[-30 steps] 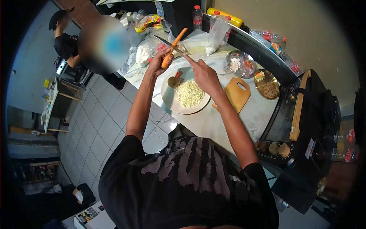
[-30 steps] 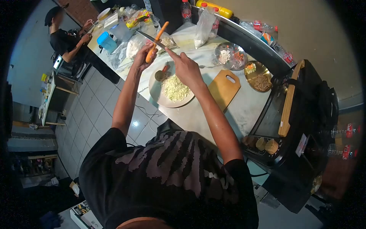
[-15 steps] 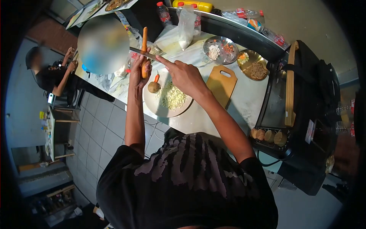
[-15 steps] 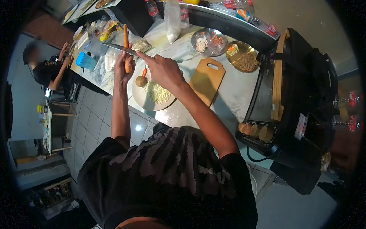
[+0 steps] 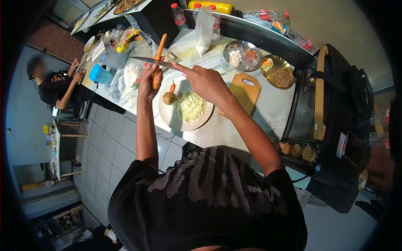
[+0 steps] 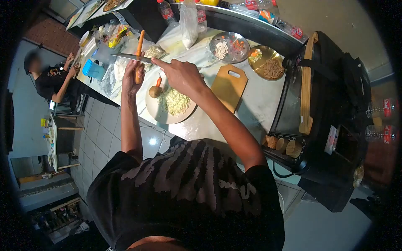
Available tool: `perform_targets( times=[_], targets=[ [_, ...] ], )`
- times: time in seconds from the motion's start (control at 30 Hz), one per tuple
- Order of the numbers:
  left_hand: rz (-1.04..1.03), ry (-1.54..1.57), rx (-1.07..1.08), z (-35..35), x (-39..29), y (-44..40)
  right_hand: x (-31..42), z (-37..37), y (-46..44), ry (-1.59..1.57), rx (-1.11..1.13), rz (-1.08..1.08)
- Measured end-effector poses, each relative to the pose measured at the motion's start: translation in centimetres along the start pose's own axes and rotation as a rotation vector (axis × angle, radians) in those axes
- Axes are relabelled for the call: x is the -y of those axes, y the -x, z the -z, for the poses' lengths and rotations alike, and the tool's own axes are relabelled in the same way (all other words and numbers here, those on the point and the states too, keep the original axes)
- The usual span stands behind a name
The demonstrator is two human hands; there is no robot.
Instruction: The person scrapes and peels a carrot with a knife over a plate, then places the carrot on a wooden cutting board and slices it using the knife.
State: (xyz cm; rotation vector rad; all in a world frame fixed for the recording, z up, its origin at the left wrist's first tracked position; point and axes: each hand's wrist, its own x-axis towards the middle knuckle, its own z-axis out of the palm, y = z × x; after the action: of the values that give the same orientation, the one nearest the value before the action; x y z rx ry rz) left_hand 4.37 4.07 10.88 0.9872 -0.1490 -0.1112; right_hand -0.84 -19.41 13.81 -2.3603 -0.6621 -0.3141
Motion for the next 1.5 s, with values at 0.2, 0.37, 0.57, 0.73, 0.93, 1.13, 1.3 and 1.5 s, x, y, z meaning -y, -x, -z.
perform_targets(
  times=[0.2,0.37,0.57,0.73,0.93,1.13,1.3,1.5],
  targets=[
    [-0.022,0.075,-0.081,1.9,0.4,1.2,3.0,1.5,0.0,0.088,-0.067,0.153],
    [-0.047,0.077,-0.122,0.6,0.3,3.5,2.7,0.8,-0.1,-0.165,-0.107,0.324],
    [0.005,-0.054,-0.058,1.5,1.4,4.2,-1.0,-1.8,0.2,-0.096,-0.073,0.123],
    [0.016,-0.007,-0.115,1.6,1.4,3.6,-2.5,-4.0,0.6,-0.278,-0.128,0.102],
    [-0.01,-0.189,-0.294,1.8,-0.4,3.4,-5.8,-6.5,6.2,-0.776,-0.233,-0.322],
    [0.041,-0.48,-0.367,1.6,-2.7,2.5,-9.2,-7.4,16.8,-1.326,-0.306,-0.739],
    [-0.061,-0.544,-0.29,1.1,-1.7,0.7,-10.9,-8.0,17.5,-1.187,-0.339,-0.873],
    [0.042,-0.324,-0.334,-1.6,-2.0,-0.1,-4.8,0.0,2.4,-0.49,-0.287,-0.076]
  ],
)
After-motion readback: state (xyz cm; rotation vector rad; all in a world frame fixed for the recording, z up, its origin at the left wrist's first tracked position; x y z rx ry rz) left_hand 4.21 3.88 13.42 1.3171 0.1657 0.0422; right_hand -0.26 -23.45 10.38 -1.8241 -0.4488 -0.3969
